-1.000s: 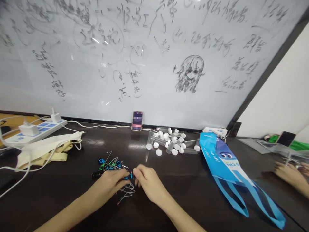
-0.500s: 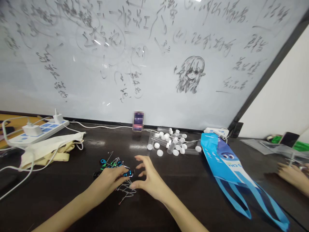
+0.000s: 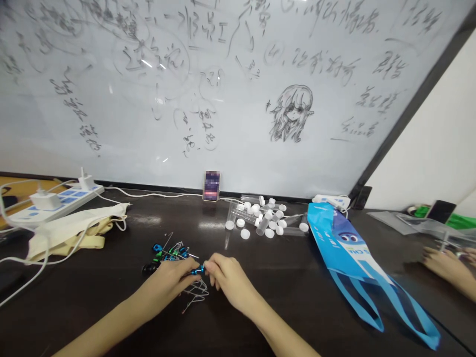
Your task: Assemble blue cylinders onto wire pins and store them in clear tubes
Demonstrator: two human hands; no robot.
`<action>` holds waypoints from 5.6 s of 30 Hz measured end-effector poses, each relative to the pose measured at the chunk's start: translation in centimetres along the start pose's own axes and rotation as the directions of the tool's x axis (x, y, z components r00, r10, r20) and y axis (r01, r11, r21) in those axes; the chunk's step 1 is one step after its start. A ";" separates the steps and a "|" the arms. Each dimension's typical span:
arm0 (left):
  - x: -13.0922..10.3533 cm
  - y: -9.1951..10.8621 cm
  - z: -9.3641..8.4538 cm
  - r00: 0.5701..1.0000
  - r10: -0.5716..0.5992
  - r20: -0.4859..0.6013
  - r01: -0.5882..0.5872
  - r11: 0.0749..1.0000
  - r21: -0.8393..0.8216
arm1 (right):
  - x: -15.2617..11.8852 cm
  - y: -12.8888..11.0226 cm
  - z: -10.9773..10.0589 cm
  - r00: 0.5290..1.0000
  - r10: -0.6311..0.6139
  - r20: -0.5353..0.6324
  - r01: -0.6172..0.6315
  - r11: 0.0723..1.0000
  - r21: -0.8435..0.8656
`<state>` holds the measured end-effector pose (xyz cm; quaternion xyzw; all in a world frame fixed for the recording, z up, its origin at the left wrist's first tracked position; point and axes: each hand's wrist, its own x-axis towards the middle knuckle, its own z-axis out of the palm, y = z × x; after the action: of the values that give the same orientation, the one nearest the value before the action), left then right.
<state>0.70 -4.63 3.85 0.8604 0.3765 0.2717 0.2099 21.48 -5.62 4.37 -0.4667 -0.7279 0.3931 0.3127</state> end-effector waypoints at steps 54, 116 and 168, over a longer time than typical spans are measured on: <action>0.3 -1.0 0.1 0.892 -0.166 0.420 0.427 0.611 -0.666 | 0.0 -0.3 -1.6 0.903 -0.429 -0.034 0.394 0.856 -0.335; 0.6 0.9 -1.3 0.979 0.020 0.201 -0.107 0.893 0.437 | -0.3 -1.7 2.3 0.978 -0.124 -0.166 0.109 0.989 -0.101; 1.0 1.2 -1.4 0.972 -0.067 0.223 -0.061 0.850 0.524 | 0.6 -0.7 0.7 0.990 -0.041 -0.132 0.042 0.999 0.005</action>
<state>1.00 -4.40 5.89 0.9101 0.4106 0.0549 0.0091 20.39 -5.42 4.67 -0.4752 -0.7135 0.3577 0.3702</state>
